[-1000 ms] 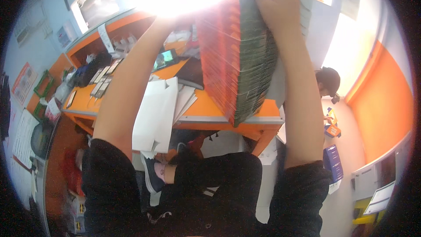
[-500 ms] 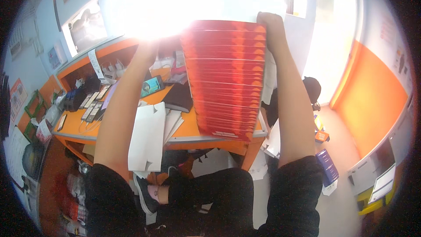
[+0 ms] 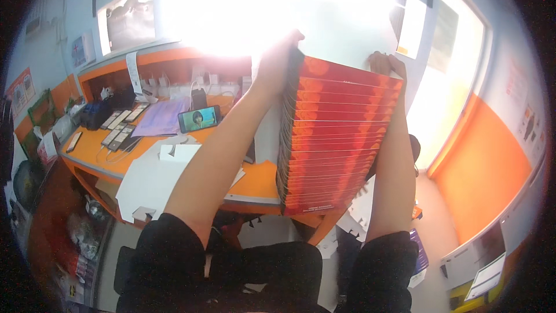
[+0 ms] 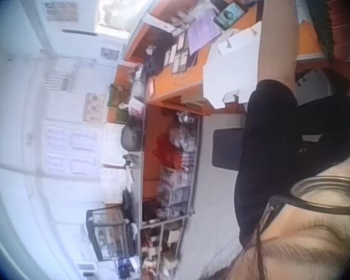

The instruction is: The person arranges and aligns a stack of paper boxes on the counter, folds flat cardboard sheets into boxes by hand, and taps the screen of a smartphone.

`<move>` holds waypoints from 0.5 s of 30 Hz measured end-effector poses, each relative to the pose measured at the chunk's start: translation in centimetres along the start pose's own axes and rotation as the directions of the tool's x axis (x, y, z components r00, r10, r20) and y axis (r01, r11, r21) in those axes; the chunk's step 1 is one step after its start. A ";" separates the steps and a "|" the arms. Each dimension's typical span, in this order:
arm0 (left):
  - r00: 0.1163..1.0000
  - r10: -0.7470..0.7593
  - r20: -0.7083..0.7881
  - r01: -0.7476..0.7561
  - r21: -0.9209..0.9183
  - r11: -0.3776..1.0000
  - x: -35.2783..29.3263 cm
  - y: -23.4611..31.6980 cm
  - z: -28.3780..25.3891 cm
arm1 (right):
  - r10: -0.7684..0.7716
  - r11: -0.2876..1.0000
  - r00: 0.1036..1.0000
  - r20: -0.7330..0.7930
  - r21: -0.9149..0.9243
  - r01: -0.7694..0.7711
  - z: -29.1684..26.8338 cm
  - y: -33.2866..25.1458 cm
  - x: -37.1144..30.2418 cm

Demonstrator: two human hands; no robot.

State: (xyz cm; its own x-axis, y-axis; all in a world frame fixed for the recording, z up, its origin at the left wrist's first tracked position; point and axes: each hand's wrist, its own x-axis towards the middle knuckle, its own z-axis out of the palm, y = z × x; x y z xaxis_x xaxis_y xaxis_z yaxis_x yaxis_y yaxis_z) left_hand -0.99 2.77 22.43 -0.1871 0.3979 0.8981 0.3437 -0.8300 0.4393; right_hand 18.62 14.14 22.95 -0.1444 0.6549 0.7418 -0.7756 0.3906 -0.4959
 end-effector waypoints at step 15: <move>0.936 -0.126 -0.330 0.242 0.341 0.908 -3.9 0.5 -1.9 | 0.468 0.304 0.786 0.403 -0.909 0.285 2.5 -10.6 4.3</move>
State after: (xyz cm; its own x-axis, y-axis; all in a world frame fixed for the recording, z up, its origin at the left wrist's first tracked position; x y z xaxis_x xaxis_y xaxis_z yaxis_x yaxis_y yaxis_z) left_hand -1.88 0.07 19.05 -0.5219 0.3477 0.7790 0.5806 -0.5243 0.6229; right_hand 24.70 11.23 32.52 -0.7244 0.4371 0.5330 0.2815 0.8934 -0.3501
